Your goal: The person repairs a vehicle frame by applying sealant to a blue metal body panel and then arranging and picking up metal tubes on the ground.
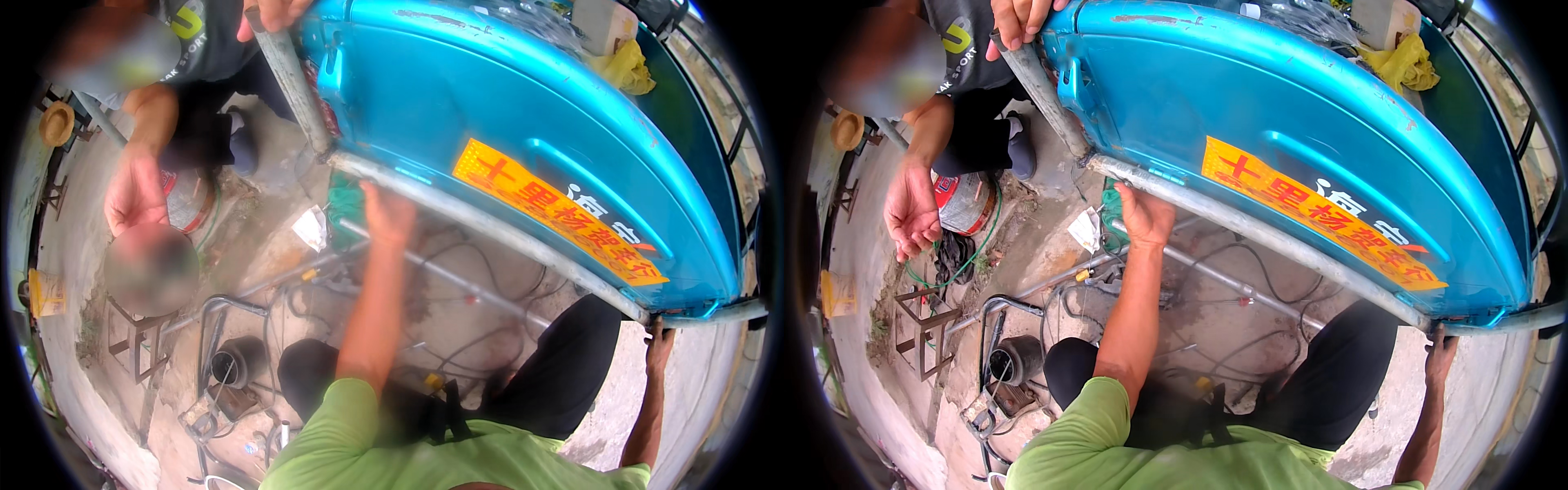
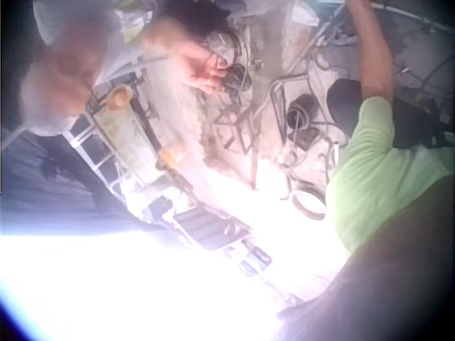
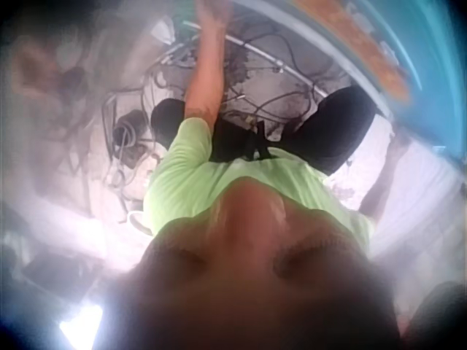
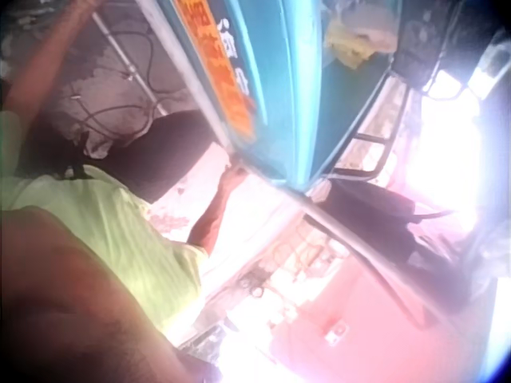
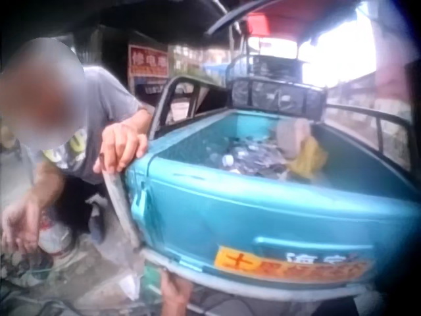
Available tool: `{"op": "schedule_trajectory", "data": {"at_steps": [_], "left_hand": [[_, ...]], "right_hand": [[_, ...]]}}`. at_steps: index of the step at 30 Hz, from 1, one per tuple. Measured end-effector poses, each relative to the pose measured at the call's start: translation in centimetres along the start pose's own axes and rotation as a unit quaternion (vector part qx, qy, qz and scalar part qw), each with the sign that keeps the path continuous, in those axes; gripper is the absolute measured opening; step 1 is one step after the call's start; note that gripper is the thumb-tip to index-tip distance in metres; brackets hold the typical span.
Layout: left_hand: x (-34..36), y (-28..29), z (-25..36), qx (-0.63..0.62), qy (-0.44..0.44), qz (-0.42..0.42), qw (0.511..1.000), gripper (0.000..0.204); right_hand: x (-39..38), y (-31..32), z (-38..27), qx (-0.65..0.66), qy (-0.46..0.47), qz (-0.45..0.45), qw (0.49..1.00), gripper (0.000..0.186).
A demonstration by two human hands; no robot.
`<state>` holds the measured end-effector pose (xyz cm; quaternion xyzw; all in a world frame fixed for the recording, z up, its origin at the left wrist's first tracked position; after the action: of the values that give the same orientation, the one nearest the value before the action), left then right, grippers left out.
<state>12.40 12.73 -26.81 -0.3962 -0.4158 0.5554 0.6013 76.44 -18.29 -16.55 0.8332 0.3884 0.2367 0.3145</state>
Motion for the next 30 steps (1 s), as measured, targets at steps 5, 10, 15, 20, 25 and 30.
{"op": "schedule_trajectory", "data": {"at_steps": [5, 10, 15, 20, 25, 30], "left_hand": [[0.0, -0.5, -0.1, -0.028, -0.001, -0.003, 1.0, 0.096], [-0.7, 0.1, -0.8, -0.045, 0.014, 0.007, 0.999, 0.097], [-0.4, -0.9, -0.6, -0.05, 0.002, -0.002, 0.999, 0.101], [1.1, 0.2, -0.9, -0.067, 0.014, 0.0, 0.998, 0.105], [1.0, 0.2, -1.4, -0.088, -0.001, -0.014, 0.996, 0.104], [0.6, 0.1, -3.2, -0.122, 0.052, 0.031, 0.991, 0.097]], "right_hand": [[0.4, 0.1, 0.7, 0.0, -0.017, -0.009, 1.0, 0.053], [-0.2, 0.2, 0.9, 0.001, -0.019, 0.0, 1.0, 0.059], [-0.5, 0.0, 0.3, 0.007, -0.015, 0.0, 1.0, 0.06], [-0.3, 0.3, 1.4, 0.018, -0.013, 0.003, 1.0, 0.059], [-0.2, -0.2, 1.2, 0.022, -0.011, 0.005, 1.0, 0.059], [0.0, -0.2, 1.6, 0.001, 0.012, 0.005, 1.0, 0.063]]}}
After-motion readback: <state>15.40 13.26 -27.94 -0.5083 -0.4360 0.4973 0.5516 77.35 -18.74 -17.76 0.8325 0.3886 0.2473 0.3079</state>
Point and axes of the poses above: each hand's wrist, its own x-axis towards the middle knuckle, its own y-axis out of the back of the hand, z = x × y, the point moved 6 cm from there along x, towards the middle knuckle, and after that the axes turned 11 degrees about y, right-handed, at the moved point
